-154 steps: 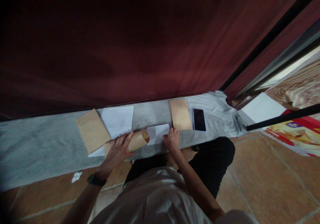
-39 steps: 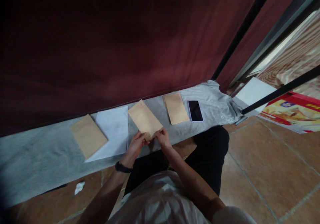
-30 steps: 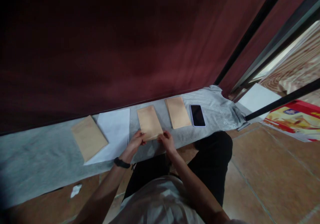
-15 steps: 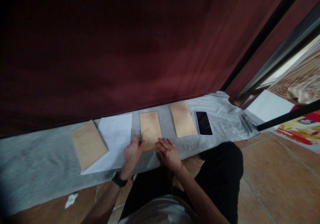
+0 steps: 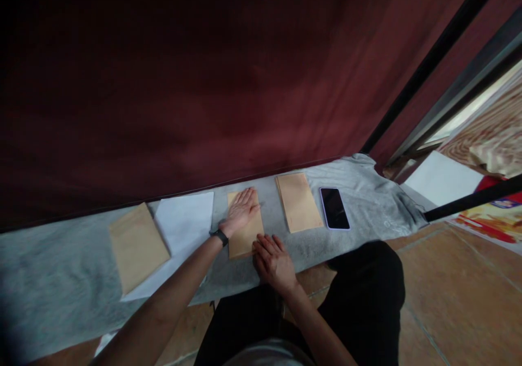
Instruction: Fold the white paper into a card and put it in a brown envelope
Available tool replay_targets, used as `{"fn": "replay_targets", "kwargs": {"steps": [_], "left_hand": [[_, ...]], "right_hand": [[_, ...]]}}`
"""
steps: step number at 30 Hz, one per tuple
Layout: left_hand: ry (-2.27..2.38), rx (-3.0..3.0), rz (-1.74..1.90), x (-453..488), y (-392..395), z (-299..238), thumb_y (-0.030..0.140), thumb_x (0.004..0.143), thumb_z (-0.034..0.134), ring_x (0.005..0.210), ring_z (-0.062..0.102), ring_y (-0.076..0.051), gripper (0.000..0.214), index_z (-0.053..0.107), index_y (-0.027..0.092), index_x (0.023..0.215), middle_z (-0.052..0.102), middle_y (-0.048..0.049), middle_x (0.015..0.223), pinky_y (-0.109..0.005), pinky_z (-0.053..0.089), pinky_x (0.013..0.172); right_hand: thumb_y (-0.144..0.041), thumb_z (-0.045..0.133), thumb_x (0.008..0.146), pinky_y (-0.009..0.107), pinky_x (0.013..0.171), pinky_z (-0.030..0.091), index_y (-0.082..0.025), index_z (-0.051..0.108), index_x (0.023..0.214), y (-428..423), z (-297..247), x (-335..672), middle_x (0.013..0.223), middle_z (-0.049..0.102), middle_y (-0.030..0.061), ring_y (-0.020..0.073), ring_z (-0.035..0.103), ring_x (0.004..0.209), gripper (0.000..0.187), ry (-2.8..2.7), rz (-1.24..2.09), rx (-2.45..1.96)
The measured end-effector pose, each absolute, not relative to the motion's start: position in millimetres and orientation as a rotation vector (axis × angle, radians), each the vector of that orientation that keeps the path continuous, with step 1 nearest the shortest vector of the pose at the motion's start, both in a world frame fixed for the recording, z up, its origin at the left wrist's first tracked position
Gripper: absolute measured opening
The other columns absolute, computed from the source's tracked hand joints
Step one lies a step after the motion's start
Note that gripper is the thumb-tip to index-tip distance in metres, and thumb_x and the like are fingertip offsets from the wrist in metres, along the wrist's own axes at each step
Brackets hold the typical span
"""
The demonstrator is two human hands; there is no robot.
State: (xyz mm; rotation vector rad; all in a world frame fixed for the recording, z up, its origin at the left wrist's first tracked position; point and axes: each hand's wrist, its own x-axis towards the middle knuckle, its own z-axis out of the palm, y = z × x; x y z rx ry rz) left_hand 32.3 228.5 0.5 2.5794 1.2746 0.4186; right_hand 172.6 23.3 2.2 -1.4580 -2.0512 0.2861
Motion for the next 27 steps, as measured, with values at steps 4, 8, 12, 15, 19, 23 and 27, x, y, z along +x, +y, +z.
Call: {"fn": "replay_targets", "kwargs": {"steps": [4, 8, 12, 15, 19, 23, 27], "left_hand": [[1.213, 2.632, 0.393, 27, 221, -5, 0.046, 0.103, 0.034, 0.156, 0.023, -0.026, 0.066, 0.033, 0.01, 0.158, 0.034, -0.0147, 0.164, -0.046, 0.013, 0.129], [1.167, 2.626, 0.382, 26, 212, -3, 0.045, 0.103, 0.034, 0.156, 0.024, -0.026, 0.064, 0.035, 0.011, 0.157, 0.033, -0.014, 0.165, -0.045, 0.014, 0.129], [1.117, 2.606, 0.382, 24, 200, -1, 0.045, 0.103, 0.033, 0.156, 0.023, -0.026, 0.064, 0.037, 0.009, 0.156, 0.034, -0.0153, 0.165, -0.045, 0.014, 0.129], [1.089, 2.601, 0.381, 23, 191, -2, 0.045, 0.104, 0.033, 0.156, 0.022, -0.024, 0.063, 0.036, 0.012, 0.157, 0.033, -0.014, 0.165, -0.044, 0.014, 0.128], [1.046, 2.611, 0.36, 19, 179, -2, 0.044, 0.104, 0.032, 0.156, 0.024, -0.023, 0.062, 0.035, 0.012, 0.157, 0.032, -0.0141, 0.166, -0.044, 0.014, 0.129], [1.006, 2.616, 0.356, 15, 165, 1, 0.041, 0.105, 0.032, 0.155, 0.026, -0.023, 0.059, 0.035, 0.011, 0.156, 0.032, -0.0148, 0.165, -0.044, 0.016, 0.128], [0.969, 2.626, 0.401, 11, 150, 3, 0.038, 0.105, 0.034, 0.154, 0.028, -0.023, 0.058, 0.036, 0.011, 0.156, 0.034, -0.016, 0.164, -0.045, 0.019, 0.128]], "right_hand": [[-0.021, 0.055, 0.098, 0.052, 0.119, 0.038, -0.023, 0.058, 0.142, 23, 3, 173, 0.147, 0.059, 0.0107, 0.0274, 0.056, 0.135, 0.044, -2.056, 0.282, -1.462], [-0.02, 0.055, 0.097, 0.053, 0.118, 0.039, -0.025, 0.058, 0.142, 23, 1, 173, 0.147, 0.059, 0.0108, 0.0271, 0.056, 0.135, 0.045, -2.051, 0.279, -1.451], [-0.02, 0.055, 0.097, 0.053, 0.119, 0.039, -0.024, 0.059, 0.141, 23, 0, 173, 0.146, 0.06, 0.0112, 0.0271, 0.056, 0.135, 0.044, -2.045, 0.277, -1.448], [-0.02, 0.055, 0.096, 0.053, 0.119, 0.038, -0.024, 0.06, 0.14, 23, -1, 173, 0.145, 0.061, 0.0109, 0.0267, 0.057, 0.134, 0.044, -2.039, 0.283, -1.441], [-0.017, 0.052, 0.095, 0.052, 0.119, 0.038, -0.023, 0.06, 0.139, 23, -3, 174, 0.143, 0.063, 0.0103, 0.0253, 0.057, 0.133, 0.045, -2.016, 0.291, -1.44], [-0.014, 0.045, 0.095, 0.05, 0.119, 0.039, -0.021, 0.06, 0.135, 24, -7, 177, 0.136, 0.066, 0.0104, 0.0228, 0.06, 0.128, 0.044, -1.951, 0.34, -1.426], [-0.014, 0.041, 0.095, 0.05, 0.116, 0.042, -0.021, 0.061, 0.128, 25, -10, 179, 0.126, 0.069, 0.0098, 0.0238, 0.062, 0.121, 0.038, -1.872, 0.376, -1.425]]}}
